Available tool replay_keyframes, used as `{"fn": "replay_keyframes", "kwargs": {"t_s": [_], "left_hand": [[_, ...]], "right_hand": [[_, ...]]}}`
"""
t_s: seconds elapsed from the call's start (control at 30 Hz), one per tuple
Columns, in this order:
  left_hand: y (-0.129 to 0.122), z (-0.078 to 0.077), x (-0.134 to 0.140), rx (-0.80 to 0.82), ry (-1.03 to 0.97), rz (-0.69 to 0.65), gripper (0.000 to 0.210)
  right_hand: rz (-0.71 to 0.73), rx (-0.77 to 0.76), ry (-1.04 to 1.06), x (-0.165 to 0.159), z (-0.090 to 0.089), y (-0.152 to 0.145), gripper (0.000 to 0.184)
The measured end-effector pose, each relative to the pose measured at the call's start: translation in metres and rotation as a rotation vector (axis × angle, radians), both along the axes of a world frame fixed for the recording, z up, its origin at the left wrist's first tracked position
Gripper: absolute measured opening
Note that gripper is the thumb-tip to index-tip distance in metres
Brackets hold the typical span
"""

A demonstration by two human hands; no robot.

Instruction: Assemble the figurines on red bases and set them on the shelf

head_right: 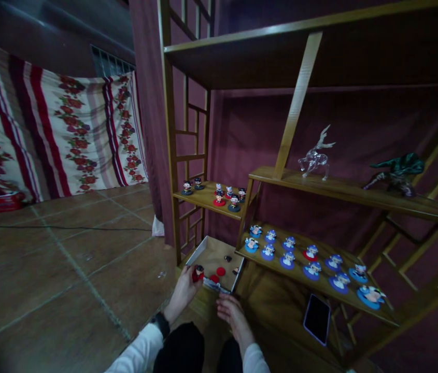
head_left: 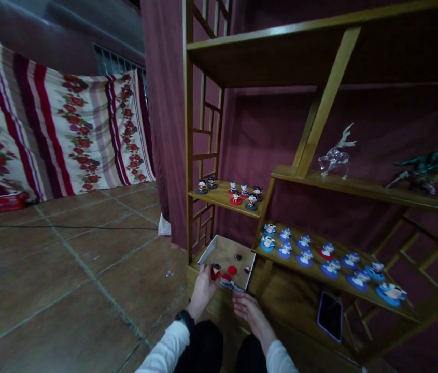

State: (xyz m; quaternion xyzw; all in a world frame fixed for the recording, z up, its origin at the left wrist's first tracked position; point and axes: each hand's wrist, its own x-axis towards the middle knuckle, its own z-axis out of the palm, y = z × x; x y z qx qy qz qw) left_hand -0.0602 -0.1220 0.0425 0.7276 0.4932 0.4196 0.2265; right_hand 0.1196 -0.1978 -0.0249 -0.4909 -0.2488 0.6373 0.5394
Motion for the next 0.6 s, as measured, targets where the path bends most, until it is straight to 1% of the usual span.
{"fn": "replay_keyframes", "kwargs": {"t_s": [0.03,0.1,0.17,0.27,0.4,0.5,0.6], "left_hand": [[0.0,0.005,0.001,0.011,0.029,0.011,0.024],[-0.007,0.006,0.007,0.008,0.107,-0.009,0.024],[-0.019,-0.003,0.017,-0.029,0.21,-0.062,0.028],[-0.039,-0.023,0.033,-0.102,0.353,-0.121,0.032],[-0.052,-0.044,0.046,-0.125,0.419,-0.13,0.038],[-0.052,-0.053,0.05,-0.112,0.417,-0.132,0.04],[-0.052,-0.057,0.051,-0.097,0.408,-0.146,0.041]], "right_hand": [[-0.002,-0.009,0.0,0.0,0.001,0.001,0.038],[-0.01,-0.038,-0.005,-0.001,0.001,0.002,0.038],[-0.02,-0.039,0.012,-0.003,0.0,0.003,0.037],[-0.007,-0.018,0.037,-0.005,0.0,0.0,0.036],[0.047,0.019,0.067,-0.005,0.002,-0.004,0.039],[0.054,0.026,0.057,-0.006,0.002,-0.005,0.038],[0.041,0.039,0.06,-0.006,0.001,-0.004,0.035]]}}
